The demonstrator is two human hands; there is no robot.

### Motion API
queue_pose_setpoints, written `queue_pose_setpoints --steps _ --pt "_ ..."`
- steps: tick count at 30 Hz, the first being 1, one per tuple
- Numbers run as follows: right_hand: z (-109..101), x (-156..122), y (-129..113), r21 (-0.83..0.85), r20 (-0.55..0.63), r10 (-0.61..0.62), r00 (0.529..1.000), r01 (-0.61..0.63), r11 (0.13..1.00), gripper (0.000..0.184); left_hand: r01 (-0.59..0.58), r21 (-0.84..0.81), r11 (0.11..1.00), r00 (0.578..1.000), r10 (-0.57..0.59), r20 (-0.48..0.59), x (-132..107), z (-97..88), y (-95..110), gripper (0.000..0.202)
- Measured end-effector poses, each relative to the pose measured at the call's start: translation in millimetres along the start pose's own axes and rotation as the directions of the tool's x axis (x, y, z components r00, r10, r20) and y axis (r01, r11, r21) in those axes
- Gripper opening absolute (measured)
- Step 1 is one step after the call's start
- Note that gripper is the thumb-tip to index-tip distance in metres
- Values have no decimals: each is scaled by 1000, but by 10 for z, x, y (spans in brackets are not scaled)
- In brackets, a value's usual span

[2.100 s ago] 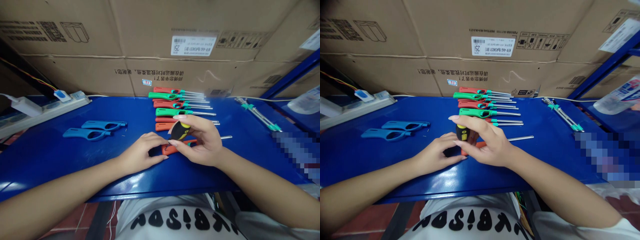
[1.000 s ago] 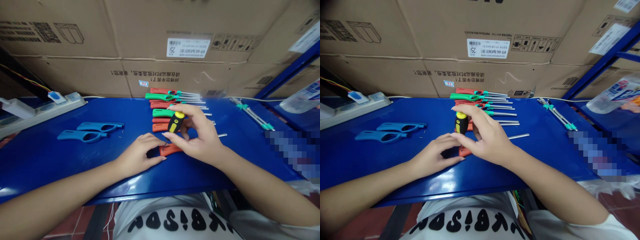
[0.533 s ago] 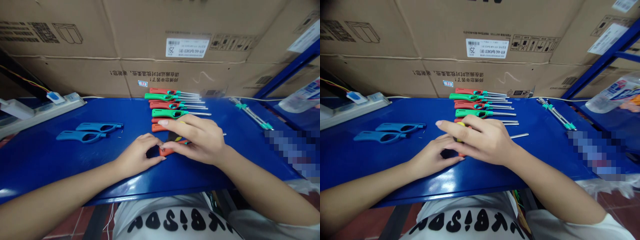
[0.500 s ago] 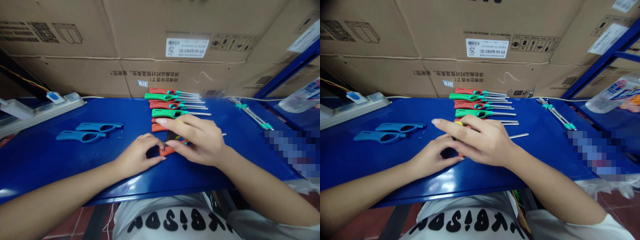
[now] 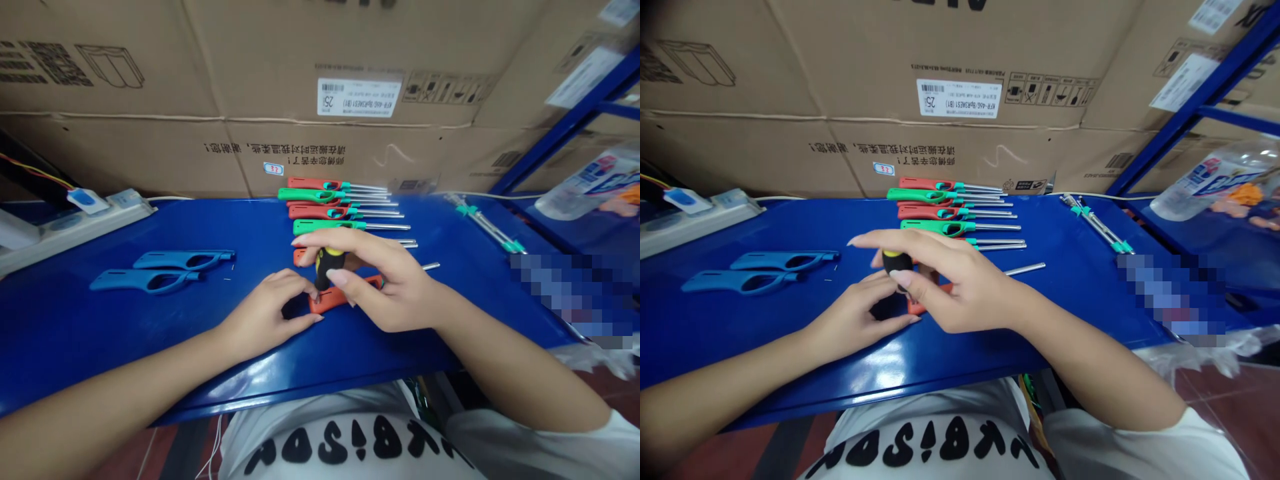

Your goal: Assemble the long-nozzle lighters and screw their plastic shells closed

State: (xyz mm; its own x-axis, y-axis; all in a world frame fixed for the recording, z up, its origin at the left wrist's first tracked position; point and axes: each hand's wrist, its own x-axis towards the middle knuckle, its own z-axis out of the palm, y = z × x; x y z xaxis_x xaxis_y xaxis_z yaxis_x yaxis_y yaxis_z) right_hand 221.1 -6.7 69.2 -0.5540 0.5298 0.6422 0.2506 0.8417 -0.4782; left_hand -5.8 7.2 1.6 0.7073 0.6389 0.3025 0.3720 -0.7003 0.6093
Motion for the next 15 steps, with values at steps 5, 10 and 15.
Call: queue_pose_setpoints --steps 5,10,15 --pt "-12 -19 21 -267 -100 -140 985 109 957 37 -16 4 1000 1000 16 -8 16 3 2 13" --pt "35 -14 -2 27 -57 47 997 -46 999 39 -13 10 1000 1000 13 -2 19 10 -5 19" --pt "45 13 44 -150 -258 -30 966 -10 989 26 -9 6 1000 1000 9 -2 17 5 -5 17"
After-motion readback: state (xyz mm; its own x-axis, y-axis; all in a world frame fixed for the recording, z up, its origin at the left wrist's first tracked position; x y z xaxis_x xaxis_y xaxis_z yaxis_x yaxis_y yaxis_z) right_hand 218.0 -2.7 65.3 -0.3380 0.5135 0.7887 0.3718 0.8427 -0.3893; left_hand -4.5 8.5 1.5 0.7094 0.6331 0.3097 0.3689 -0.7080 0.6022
